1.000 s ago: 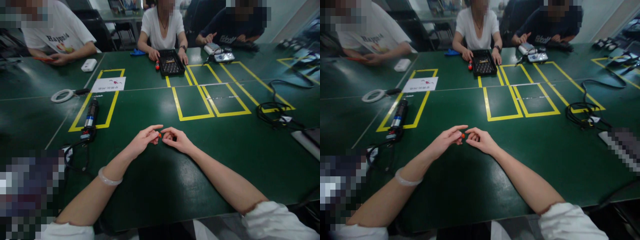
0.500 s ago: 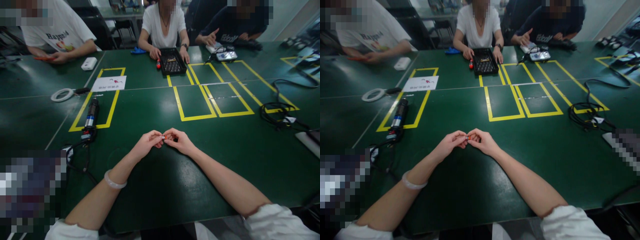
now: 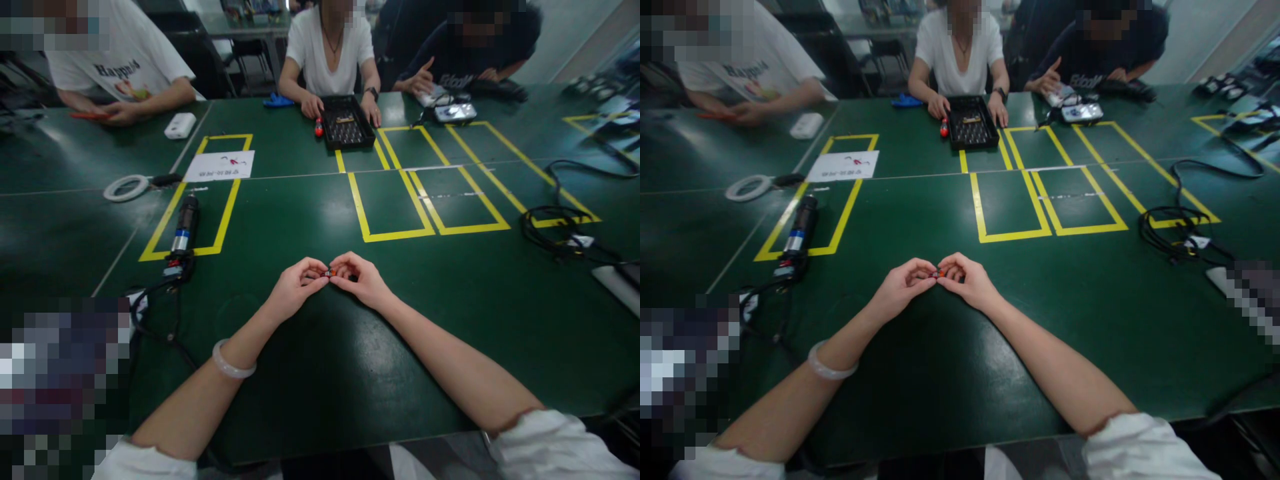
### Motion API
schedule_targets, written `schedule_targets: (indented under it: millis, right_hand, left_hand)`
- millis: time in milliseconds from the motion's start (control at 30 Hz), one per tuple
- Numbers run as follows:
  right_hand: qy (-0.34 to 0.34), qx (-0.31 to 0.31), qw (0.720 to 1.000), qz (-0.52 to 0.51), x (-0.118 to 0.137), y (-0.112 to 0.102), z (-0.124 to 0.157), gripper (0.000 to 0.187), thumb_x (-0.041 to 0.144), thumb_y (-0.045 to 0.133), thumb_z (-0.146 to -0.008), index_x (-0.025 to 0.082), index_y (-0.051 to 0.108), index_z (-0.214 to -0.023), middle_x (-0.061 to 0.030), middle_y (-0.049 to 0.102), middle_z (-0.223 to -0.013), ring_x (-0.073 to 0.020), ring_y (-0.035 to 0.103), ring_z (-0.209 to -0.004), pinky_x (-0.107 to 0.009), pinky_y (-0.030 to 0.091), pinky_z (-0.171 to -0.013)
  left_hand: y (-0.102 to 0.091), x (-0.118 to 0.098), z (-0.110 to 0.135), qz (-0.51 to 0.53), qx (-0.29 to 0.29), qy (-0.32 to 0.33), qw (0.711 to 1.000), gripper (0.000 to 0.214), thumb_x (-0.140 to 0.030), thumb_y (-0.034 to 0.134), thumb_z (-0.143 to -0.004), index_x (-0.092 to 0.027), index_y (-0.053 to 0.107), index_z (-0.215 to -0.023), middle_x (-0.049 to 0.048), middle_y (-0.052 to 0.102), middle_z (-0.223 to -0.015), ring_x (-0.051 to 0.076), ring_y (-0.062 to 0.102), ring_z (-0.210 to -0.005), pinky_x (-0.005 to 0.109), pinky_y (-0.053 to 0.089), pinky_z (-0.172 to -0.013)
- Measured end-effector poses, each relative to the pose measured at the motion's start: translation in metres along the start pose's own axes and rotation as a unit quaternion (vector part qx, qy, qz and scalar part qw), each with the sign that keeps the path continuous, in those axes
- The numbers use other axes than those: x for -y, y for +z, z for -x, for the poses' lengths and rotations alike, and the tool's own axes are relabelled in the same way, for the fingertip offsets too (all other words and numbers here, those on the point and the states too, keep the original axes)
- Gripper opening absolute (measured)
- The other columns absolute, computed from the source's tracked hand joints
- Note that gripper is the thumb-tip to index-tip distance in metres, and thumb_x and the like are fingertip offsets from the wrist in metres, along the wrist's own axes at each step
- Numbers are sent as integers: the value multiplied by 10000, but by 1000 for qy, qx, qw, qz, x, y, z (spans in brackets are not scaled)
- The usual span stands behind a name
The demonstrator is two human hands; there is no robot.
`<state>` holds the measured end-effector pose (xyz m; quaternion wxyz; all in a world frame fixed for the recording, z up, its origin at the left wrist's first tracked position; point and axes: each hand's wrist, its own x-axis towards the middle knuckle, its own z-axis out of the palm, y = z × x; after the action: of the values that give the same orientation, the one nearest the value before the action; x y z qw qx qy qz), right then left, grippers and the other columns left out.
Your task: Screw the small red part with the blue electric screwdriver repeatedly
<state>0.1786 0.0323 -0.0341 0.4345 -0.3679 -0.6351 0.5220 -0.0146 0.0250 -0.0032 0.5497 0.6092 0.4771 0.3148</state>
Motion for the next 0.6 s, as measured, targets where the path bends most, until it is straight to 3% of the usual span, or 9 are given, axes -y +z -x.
schedule_targets:
  millis: [367,500,600]
  right_hand:
    - [-11,7,997,82,3,-2,0,155,240,687,-811,176,638,-943,-25,655,-844,-126,598,-706,-254,473,-631]
    - [5,10,996,88,2,-2,0,170,238,688,-807,172,630,-953,-2,626,-775,-111,557,-642,-247,459,-613]
    - [10,16,996,84,2,-2,0,172,232,684,-807,173,624,-958,7,614,-755,-105,535,-624,-243,456,-612]
  left_hand:
    - [-6,-8,1,-49,-2,10,999,338,-391,671,-805,-157,601,-1038,87,658,-1006,181,638,-913,328,515,-832]
    - [-44,-16,3,-147,-58,32,987,424,-434,609,-842,-170,579,-1171,107,641,-1139,204,627,-1020,367,495,-924]
    - [-95,-10,13,-298,-160,44,940,505,-461,585,-842,-184,548,-1262,124,588,-1256,252,578,-1146,418,440,-1012]
